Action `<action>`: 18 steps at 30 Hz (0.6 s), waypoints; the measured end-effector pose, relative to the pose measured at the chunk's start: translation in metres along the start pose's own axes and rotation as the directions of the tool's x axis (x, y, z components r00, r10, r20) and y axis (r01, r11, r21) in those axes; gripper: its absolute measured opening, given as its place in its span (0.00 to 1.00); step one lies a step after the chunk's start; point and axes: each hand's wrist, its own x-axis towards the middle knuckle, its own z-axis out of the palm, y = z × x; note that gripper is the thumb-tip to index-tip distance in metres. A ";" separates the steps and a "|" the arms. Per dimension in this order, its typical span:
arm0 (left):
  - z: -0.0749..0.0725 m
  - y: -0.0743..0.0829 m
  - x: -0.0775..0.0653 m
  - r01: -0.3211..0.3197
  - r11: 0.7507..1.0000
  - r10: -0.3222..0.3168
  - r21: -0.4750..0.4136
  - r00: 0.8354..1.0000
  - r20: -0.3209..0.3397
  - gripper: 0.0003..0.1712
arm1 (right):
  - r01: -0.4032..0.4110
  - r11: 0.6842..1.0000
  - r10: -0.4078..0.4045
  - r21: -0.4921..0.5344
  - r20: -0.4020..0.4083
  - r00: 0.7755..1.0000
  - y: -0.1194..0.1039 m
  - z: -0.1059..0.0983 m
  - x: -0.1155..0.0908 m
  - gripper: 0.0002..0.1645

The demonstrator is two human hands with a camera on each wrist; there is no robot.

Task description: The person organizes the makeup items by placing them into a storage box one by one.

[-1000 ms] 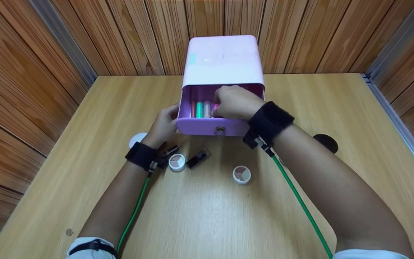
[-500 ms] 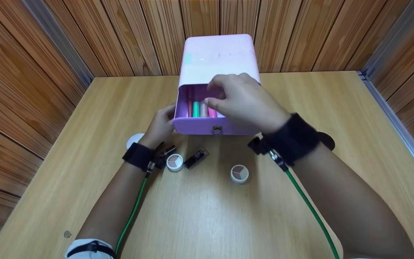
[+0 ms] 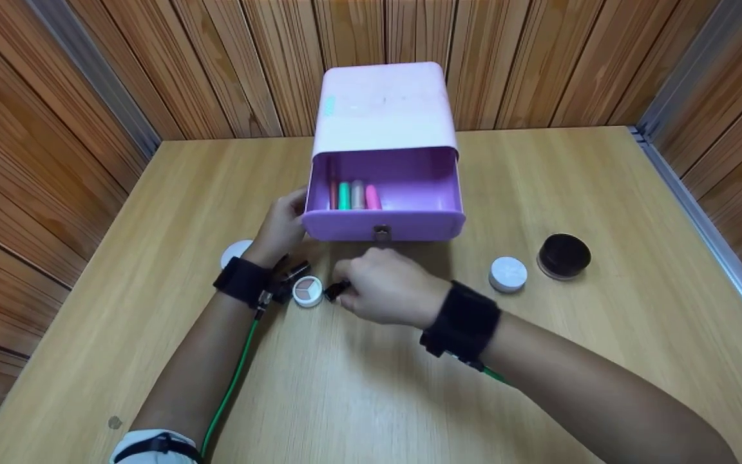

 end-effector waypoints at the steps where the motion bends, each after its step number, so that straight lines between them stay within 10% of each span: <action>1: 0.000 0.000 0.000 -0.002 1.000 0.002 0.001 1.000 0.000 0.27 | -0.011 1.000 0.011 -0.018 0.016 1.000 0.004 0.008 0.004 0.16; 18: 0.000 -0.001 0.001 -0.028 0.999 0.028 0.018 1.000 -0.012 0.27 | -0.110 0.993 0.117 -0.050 0.167 0.979 0.040 0.058 0.049 0.09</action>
